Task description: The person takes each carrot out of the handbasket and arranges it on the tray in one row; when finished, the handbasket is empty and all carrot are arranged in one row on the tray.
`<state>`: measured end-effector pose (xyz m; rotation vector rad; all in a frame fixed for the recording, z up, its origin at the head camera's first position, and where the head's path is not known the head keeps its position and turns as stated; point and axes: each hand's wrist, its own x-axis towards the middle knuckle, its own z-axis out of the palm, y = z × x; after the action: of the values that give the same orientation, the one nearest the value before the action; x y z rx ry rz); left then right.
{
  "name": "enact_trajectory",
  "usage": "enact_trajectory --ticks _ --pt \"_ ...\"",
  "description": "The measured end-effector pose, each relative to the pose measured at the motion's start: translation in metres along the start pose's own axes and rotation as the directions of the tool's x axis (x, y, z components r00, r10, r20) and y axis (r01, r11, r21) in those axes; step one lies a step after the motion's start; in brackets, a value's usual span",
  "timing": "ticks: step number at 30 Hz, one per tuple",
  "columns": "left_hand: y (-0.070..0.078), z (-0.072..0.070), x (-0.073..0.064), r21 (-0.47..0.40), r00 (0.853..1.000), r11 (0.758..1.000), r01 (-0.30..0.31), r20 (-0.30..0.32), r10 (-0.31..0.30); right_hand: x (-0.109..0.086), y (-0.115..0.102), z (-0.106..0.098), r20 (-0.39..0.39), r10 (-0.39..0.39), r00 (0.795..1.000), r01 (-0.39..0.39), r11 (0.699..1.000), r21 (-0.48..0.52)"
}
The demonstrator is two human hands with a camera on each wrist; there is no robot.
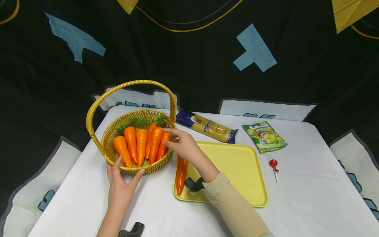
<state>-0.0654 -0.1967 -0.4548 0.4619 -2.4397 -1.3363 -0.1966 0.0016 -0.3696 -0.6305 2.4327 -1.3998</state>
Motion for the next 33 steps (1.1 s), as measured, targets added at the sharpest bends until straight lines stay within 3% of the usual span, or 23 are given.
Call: enact_trajectory --ticks 6,10,20,33 --pt "-0.002 0.001 0.000 -0.022 1.000 1.000 0.000 -0.003 0.000 0.031 -0.010 0.019 0.093 0.072 0.993 -0.049 0.973 -0.226" --pt "-0.002 0.002 0.000 -0.015 1.000 1.000 0.002 -0.002 -0.002 0.045 -0.012 0.029 0.143 0.121 0.982 -0.071 0.948 -0.311" --pt "-0.002 -0.001 -0.001 0.001 1.000 1.000 -0.018 -0.022 0.018 0.060 -0.011 0.045 0.131 0.088 0.987 -0.041 0.944 -0.328" --pt "-0.002 0.000 0.000 0.010 0.999 0.999 -0.035 -0.018 0.035 0.061 -0.012 0.063 0.081 0.055 0.995 -0.022 0.932 -0.362"
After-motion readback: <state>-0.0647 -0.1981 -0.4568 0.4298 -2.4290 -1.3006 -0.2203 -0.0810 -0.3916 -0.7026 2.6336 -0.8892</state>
